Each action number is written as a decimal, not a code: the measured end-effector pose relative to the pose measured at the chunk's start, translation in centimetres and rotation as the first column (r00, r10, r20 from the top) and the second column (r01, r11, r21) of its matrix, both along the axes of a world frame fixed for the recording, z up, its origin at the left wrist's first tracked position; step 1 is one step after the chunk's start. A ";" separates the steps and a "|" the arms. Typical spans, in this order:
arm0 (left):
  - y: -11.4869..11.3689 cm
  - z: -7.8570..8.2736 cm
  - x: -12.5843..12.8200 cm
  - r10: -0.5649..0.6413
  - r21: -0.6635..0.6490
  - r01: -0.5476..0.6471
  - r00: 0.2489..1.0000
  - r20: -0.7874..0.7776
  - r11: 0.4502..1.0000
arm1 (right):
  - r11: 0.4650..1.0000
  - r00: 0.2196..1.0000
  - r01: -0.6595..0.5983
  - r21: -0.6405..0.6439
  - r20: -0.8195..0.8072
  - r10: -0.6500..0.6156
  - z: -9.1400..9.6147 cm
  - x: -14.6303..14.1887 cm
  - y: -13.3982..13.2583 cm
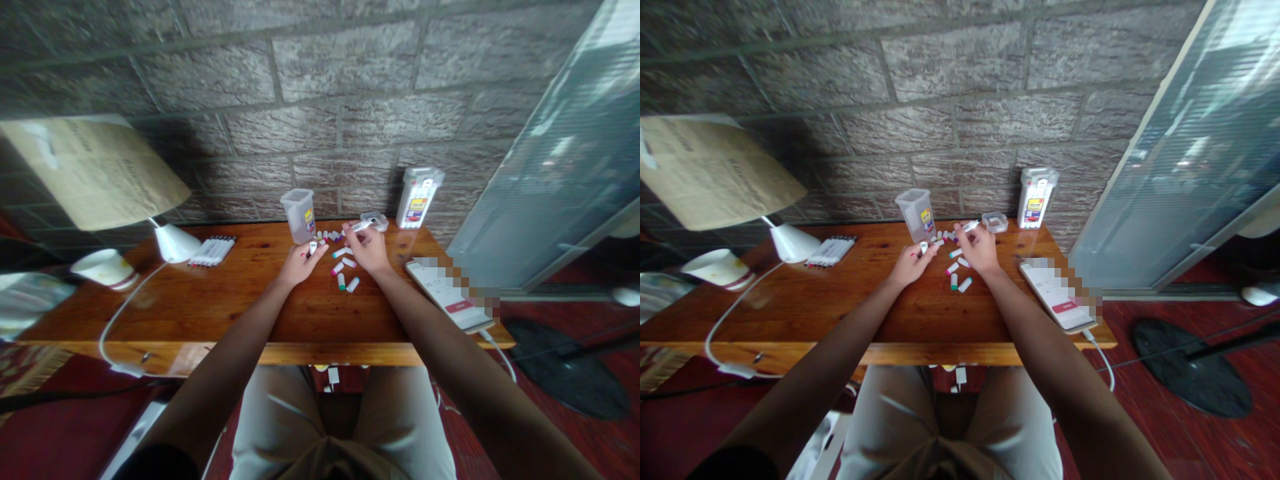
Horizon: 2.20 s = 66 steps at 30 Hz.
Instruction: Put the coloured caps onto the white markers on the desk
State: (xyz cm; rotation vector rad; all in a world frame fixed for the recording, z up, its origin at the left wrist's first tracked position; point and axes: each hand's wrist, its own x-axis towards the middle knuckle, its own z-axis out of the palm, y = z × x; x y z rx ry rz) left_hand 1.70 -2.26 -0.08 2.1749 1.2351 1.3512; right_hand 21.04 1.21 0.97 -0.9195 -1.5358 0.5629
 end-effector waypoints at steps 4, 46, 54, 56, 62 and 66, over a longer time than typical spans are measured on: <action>0.0 0.0 -0.1 0.020 -0.005 -0.020 1.000 -0.015 1.000 | 1.000 1.000 0.010 -0.006 0.005 -0.010 0.2 0.0 -0.1; 2.0 -2.3 -1.5 0.173 -0.159 -0.208 0.963 -0.207 0.965 | 0.976 0.813 -0.086 -0.201 0.551 0.186 -1.0 0.9 0.6; 2.3 -2.6 -1.6 0.128 -0.137 -0.138 0.988 -0.083 0.981 | 0.982 0.811 -0.081 -0.173 0.561 0.166 -1.0 0.9 0.6; 2.4 -2.8 -1.6 0.097 -0.119 -0.103 0.994 -0.054 0.987 | 0.982 0.819 -0.086 -0.171 0.549 0.167 -1.1 0.9 0.6; 2.5 -3.2 -1.3 -0.041 -0.083 0.040 0.999 -0.004 0.996 | 0.971 0.823 -0.127 -0.205 0.525 0.218 -1.3 0.9 0.6; 2.2 -2.7 -1.1 -0.061 -0.078 0.059 0.998 -0.019 0.995 | 0.971 0.820 -0.163 -0.177 0.524 0.233 -1.2 0.9 0.4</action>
